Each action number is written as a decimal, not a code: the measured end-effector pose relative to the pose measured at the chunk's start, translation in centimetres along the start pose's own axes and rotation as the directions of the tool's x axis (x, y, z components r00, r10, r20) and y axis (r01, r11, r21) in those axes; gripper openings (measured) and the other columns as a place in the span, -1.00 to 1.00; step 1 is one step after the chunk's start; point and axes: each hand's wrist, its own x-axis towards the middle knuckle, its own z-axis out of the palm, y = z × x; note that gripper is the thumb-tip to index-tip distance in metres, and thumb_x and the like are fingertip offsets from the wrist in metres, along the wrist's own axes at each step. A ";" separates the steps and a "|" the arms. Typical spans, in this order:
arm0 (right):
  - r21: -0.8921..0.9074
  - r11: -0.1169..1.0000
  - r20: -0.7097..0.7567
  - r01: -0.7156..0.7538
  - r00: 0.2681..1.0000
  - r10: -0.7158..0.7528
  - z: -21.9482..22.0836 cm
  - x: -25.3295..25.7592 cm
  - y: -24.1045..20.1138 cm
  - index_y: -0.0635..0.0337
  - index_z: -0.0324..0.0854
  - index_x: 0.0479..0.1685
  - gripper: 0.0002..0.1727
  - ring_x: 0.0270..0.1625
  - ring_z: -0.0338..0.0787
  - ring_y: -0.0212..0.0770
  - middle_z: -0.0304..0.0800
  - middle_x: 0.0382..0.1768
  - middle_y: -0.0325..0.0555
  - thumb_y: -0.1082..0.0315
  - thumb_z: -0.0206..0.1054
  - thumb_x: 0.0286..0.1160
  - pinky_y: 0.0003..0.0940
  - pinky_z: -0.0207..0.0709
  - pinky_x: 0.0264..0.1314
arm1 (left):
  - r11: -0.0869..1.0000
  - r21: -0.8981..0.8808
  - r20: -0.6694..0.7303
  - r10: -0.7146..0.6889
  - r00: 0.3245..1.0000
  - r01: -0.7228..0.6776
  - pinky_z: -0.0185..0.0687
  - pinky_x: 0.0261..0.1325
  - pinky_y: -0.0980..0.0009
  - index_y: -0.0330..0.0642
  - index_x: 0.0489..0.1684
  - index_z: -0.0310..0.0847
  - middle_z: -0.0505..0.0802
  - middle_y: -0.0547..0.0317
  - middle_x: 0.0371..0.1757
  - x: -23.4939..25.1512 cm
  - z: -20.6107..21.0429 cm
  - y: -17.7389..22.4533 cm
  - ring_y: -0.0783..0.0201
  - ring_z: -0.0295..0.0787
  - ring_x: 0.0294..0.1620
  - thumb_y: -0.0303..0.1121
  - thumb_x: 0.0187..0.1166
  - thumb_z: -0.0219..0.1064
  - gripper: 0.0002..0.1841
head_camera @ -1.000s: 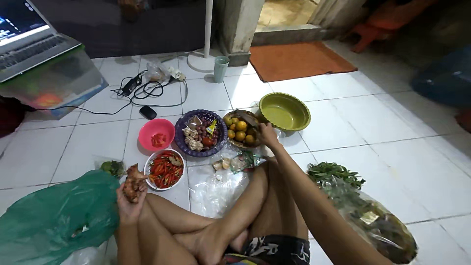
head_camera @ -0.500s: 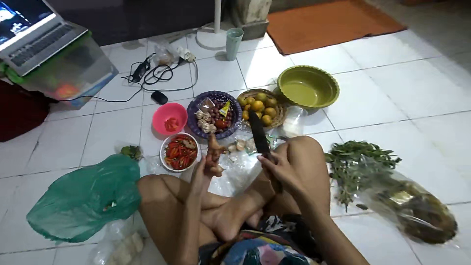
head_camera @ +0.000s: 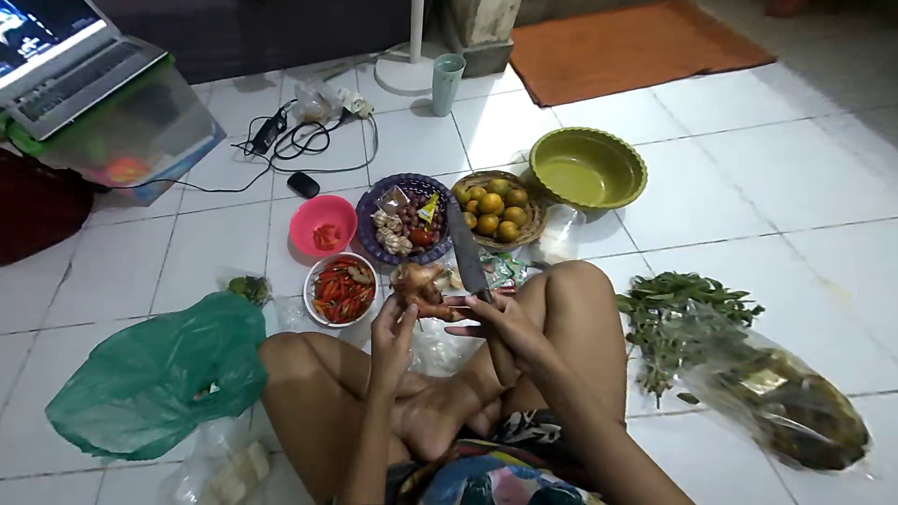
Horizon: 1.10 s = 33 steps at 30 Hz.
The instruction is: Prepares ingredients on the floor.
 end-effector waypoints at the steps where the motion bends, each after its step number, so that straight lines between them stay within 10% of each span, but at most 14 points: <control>1: 0.021 1.000 0.010 -0.004 1.000 0.004 0.0 -0.1 0.1 0.34 0.55 0.06 -0.82 -0.12 0.96 -0.22 0.93 -0.05 -0.08 0.50 0.05 0.77 -0.30 0.87 0.00 | 1.000 -0.004 0.002 0.001 1.000 -0.001 0.70 0.26 0.50 -0.64 0.28 0.45 0.82 0.10 0.05 0.0 -0.1 0.0 0.54 0.78 0.06 -0.60 0.68 0.07 -0.69; 11: -0.047 0.994 0.005 0.097 0.995 -0.097 -0.2 0.0 0.5 0.31 0.60 -0.04 -0.87 0.02 0.94 -0.28 0.95 -0.02 -0.11 0.53 0.15 0.67 -0.38 0.81 0.13 | 0.926 -0.308 0.043 -0.215 0.976 0.218 0.70 0.10 0.51 -0.41 0.23 0.46 0.76 0.26 -0.09 -0.8 0.3 1.1 0.50 0.75 -0.08 -0.47 0.79 -0.31 -0.60; 14: -0.056 0.991 0.016 0.122 0.993 -0.121 -0.5 0.1 0.5 0.33 0.61 -0.05 -0.87 0.01 0.95 -0.24 0.96 -0.04 -0.08 0.52 0.16 0.65 -0.35 0.81 0.15 | 0.563 -0.724 0.268 -0.304 0.914 0.399 0.76 -0.22 0.49 -0.13 -0.21 0.62 0.82 0.24 -0.37 -0.7 -0.4 0.6 0.35 0.82 -0.33 -0.28 0.80 -0.26 -0.56; 16: -0.072 0.989 0.013 0.127 0.992 -0.127 -0.5 0.0 0.4 0.32 0.62 -0.09 -0.88 -0.01 0.95 -0.25 0.95 -0.06 -0.09 0.52 0.16 0.64 -0.36 0.82 0.13 | 0.301 -0.837 0.417 -0.191 0.888 0.458 0.73 -0.24 0.50 -0.21 -0.14 0.68 0.81 0.19 -0.34 -0.6 -0.9 -0.2 0.32 0.81 -0.34 -0.30 0.65 0.18 -0.79; 19: -0.080 0.989 0.011 0.122 0.993 -0.121 -0.5 -0.1 0.5 0.30 0.61 -0.15 -0.89 -0.05 0.95 -0.26 0.95 -0.11 -0.10 0.54 0.16 0.63 -0.37 0.83 0.10 | 0.195 -0.831 0.507 -0.119 0.854 0.521 0.69 -0.29 0.55 -0.28 0.00 0.65 0.81 0.17 -0.30 -0.5 -0.9 -0.2 0.35 0.78 -0.38 -0.33 0.54 0.34 -0.77; 25: -0.106 0.990 0.020 0.091 0.996 -0.089 0.2 -1.0 0.6 0.27 0.63 -0.13 -0.90 -0.12 0.93 -0.32 0.92 -0.17 -0.18 0.52 0.19 0.63 -0.40 0.83 0.00 | 0.455 -0.823 0.211 -0.312 0.926 0.340 0.77 0.03 0.38 -0.16 -0.12 0.67 0.84 0.15 -0.17 -0.9 0.2 0.5 0.26 0.84 -0.08 -0.36 0.75 -0.19 -0.61; 29: -0.027 0.999 0.029 0.038 0.999 -0.037 1.3 -1.7 0.8 0.24 0.58 -0.20 -0.90 -0.17 0.94 -0.30 0.94 -0.20 -0.17 0.54 0.17 0.61 -0.39 0.85 -0.04 | 0.809 -0.555 -0.054 -0.265 0.963 0.192 0.54 -0.53 0.76 -0.09 -0.18 0.55 0.79 0.41 -0.43 -1.4 1.4 1.3 0.66 0.62 -0.61 -0.37 0.83 -0.47 -0.48; 33: 0.051 0.999 0.066 -0.007 0.998 0.004 2.7 -2.4 1.0 0.21 0.54 -0.28 -0.92 -0.26 0.92 -0.29 0.87 -0.32 -0.21 0.57 0.26 0.49 -0.34 0.87 -0.05 | 0.873 -0.466 -0.032 -0.181 0.983 0.146 0.62 -0.47 0.70 -0.09 -0.08 0.45 0.77 0.47 -0.52 -1.8 1.5 1.1 0.64 0.67 -0.58 -0.42 0.77 -0.47 -0.56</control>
